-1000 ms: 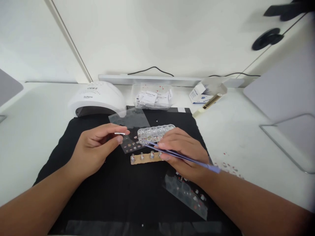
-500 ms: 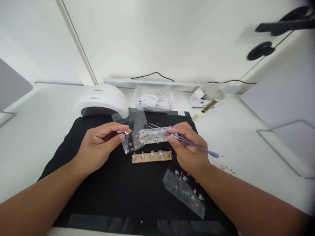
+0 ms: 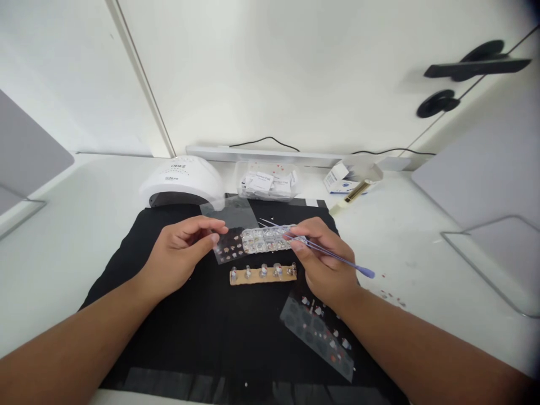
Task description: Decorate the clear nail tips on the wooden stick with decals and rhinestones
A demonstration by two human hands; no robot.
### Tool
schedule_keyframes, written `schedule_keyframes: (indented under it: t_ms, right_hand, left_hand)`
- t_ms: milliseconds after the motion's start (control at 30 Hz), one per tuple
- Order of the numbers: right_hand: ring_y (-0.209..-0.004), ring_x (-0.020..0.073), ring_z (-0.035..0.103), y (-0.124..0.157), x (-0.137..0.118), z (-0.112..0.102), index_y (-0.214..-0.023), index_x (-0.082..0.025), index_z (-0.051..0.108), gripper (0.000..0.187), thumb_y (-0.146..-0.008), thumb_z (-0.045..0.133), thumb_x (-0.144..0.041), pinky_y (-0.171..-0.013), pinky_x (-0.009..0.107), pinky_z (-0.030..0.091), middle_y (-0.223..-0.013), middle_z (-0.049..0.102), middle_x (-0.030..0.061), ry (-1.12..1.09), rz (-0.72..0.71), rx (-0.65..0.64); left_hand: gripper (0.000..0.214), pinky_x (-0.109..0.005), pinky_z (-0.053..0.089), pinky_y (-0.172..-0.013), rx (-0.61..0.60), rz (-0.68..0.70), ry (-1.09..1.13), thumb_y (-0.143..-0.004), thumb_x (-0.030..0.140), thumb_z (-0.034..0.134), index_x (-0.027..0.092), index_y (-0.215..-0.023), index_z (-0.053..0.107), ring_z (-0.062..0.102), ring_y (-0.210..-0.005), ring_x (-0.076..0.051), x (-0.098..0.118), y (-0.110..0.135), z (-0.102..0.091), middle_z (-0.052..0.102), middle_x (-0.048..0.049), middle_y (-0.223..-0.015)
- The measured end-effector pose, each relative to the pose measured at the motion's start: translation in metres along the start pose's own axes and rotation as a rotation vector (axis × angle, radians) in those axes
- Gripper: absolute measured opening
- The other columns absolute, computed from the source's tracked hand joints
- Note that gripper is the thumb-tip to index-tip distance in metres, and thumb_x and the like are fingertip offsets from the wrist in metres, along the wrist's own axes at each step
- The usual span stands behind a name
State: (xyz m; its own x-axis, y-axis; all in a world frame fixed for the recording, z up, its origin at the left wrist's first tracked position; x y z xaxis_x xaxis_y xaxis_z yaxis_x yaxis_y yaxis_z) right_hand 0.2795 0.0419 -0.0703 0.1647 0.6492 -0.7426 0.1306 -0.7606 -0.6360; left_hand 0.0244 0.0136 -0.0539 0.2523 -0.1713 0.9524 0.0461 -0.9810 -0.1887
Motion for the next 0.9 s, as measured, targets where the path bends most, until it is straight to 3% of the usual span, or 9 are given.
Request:
schedule_keyframes:
  t_ms: [333,433,633,767,900]
  right_hand:
    - [-0.084,0.0176,0.065,-0.003,-0.004,0.000,-0.101,-0.025,0.066,0.013,-0.091,0.061,-0.019,-0.074,0.034,0.053,-0.090,0.065,0.0022,-0.009,-0.022,-0.056]
    - [-0.084,0.0174,0.064,-0.003,-0.004,0.001,-0.100,-0.025,0.067,0.012,-0.091,0.061,-0.020,-0.074,0.034,0.052,-0.089,0.064,0.0020,-0.003,-0.013,-0.057]
    - [-0.078,0.0158,0.062,-0.005,-0.002,0.001,-0.095,-0.024,0.069,0.010,-0.091,0.061,-0.019,-0.069,0.032,0.051,-0.082,0.062,0.0005,0.004,-0.022,-0.079]
    - [-0.069,0.0153,0.062,-0.008,-0.005,0.002,-0.088,-0.023,0.070,0.010,-0.091,0.060,-0.022,-0.062,0.029,0.050,-0.072,0.061,-0.0005,0.038,-0.019,-0.078]
    - [-0.065,0.0156,0.061,-0.008,-0.004,0.002,-0.084,-0.022,0.069,0.015,-0.092,0.059,-0.030,-0.058,0.028,0.050,-0.069,0.060,-0.0004,0.025,0.031,-0.055]
  left_hand:
    - [0.016,-0.025,0.054,-0.061,0.013,-0.097,0.006,-0.076,0.032,0.073,0.022,-0.087,0.078,0.065,-0.066,-0.015,0.005,-0.004,0.001,0.075,-0.0024,-0.077]
    - [0.019,-0.027,0.055,-0.064,0.012,-0.129,-0.027,-0.077,0.035,0.070,0.022,-0.087,0.078,0.064,-0.064,-0.015,0.003,-0.006,-0.001,0.076,-0.0030,-0.081]
    - [0.026,-0.031,0.055,-0.071,-0.027,-0.179,-0.087,-0.078,0.038,0.067,0.021,-0.095,0.077,0.065,-0.069,-0.017,-0.002,-0.012,-0.002,0.077,-0.0047,-0.089]
    - [0.032,-0.036,0.054,-0.078,-0.089,-0.197,-0.134,-0.078,0.039,0.067,0.020,-0.103,0.076,0.069,-0.084,-0.023,-0.006,-0.012,0.001,0.076,-0.0062,-0.096]
    - [0.033,-0.036,0.053,-0.077,-0.120,-0.194,-0.204,-0.082,0.042,0.063,0.021,-0.105,0.074,0.069,-0.087,-0.025,-0.009,-0.011,0.001,0.075,-0.0056,-0.092]
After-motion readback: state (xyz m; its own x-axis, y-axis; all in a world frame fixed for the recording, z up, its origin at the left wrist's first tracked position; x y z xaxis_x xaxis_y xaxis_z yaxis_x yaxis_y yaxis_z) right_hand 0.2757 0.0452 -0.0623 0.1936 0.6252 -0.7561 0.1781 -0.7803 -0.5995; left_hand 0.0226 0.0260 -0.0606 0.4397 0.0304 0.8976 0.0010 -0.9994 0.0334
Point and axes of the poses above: each hand's wrist, its own y-axis away from the middle knuckle, its own z-axis out of the palm, x = y × z, the point moved 3 cm from there along -y, towards the middle knuckle
